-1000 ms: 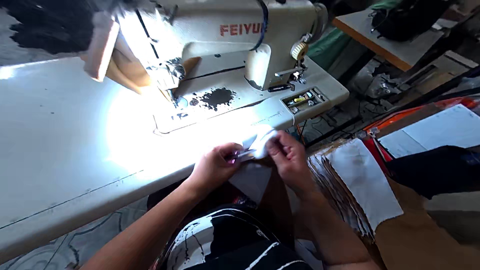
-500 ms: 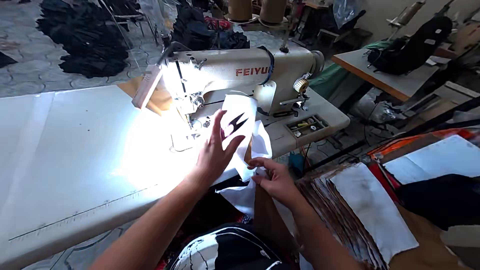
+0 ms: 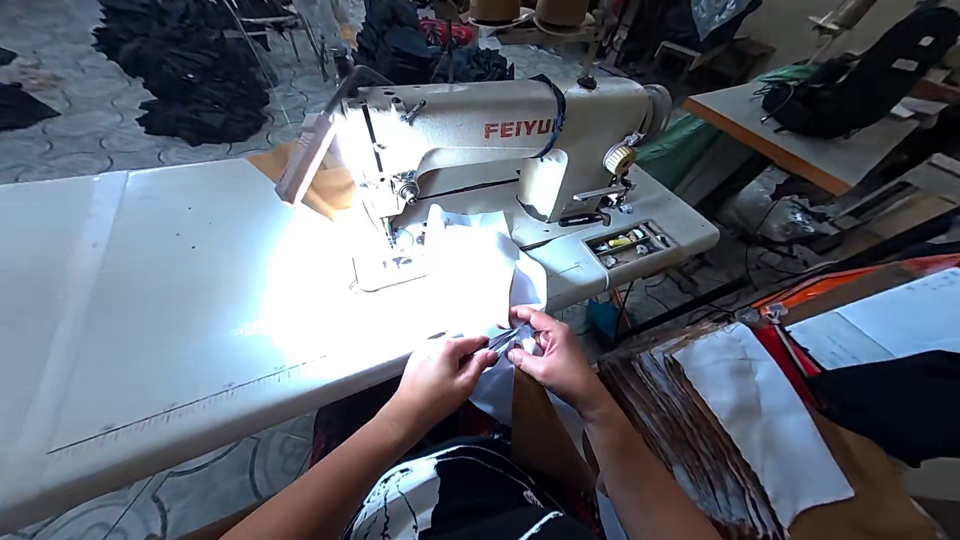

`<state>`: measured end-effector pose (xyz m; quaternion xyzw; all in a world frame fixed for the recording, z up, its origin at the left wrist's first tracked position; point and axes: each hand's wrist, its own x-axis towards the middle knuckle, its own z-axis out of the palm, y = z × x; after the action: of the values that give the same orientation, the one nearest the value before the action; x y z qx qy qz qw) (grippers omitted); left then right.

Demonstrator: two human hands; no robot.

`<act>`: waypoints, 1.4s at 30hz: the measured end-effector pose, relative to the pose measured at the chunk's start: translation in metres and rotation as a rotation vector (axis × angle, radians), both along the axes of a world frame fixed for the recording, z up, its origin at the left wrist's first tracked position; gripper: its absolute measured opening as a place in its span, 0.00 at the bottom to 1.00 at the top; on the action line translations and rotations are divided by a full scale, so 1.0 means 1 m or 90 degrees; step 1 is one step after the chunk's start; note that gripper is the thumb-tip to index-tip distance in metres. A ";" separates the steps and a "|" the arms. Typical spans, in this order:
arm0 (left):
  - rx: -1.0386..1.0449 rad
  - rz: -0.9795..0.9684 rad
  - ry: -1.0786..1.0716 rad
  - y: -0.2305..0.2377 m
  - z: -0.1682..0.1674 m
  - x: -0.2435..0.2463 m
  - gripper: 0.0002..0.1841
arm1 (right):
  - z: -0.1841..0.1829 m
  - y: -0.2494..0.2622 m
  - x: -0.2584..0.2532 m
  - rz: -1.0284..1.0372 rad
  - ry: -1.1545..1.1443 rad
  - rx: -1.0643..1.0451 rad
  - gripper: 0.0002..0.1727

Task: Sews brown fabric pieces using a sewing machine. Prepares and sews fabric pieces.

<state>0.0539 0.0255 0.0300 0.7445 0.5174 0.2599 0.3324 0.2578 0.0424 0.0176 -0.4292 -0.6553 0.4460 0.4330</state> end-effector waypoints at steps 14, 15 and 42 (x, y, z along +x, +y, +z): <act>0.014 -0.031 -0.010 0.007 0.000 0.005 0.19 | -0.002 0.004 0.003 0.063 -0.015 0.000 0.32; 0.019 -0.034 -0.009 0.008 -0.001 0.006 0.19 | -0.003 0.004 0.003 0.068 -0.021 0.004 0.32; 0.256 -0.362 -0.165 0.054 0.052 0.040 0.44 | 0.066 -0.013 0.057 0.254 -0.208 0.432 0.20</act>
<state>0.0938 0.0791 0.0816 0.8699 0.1818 0.3457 0.3011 0.3146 0.0292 0.0833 -0.1925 -0.8949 0.2065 0.3456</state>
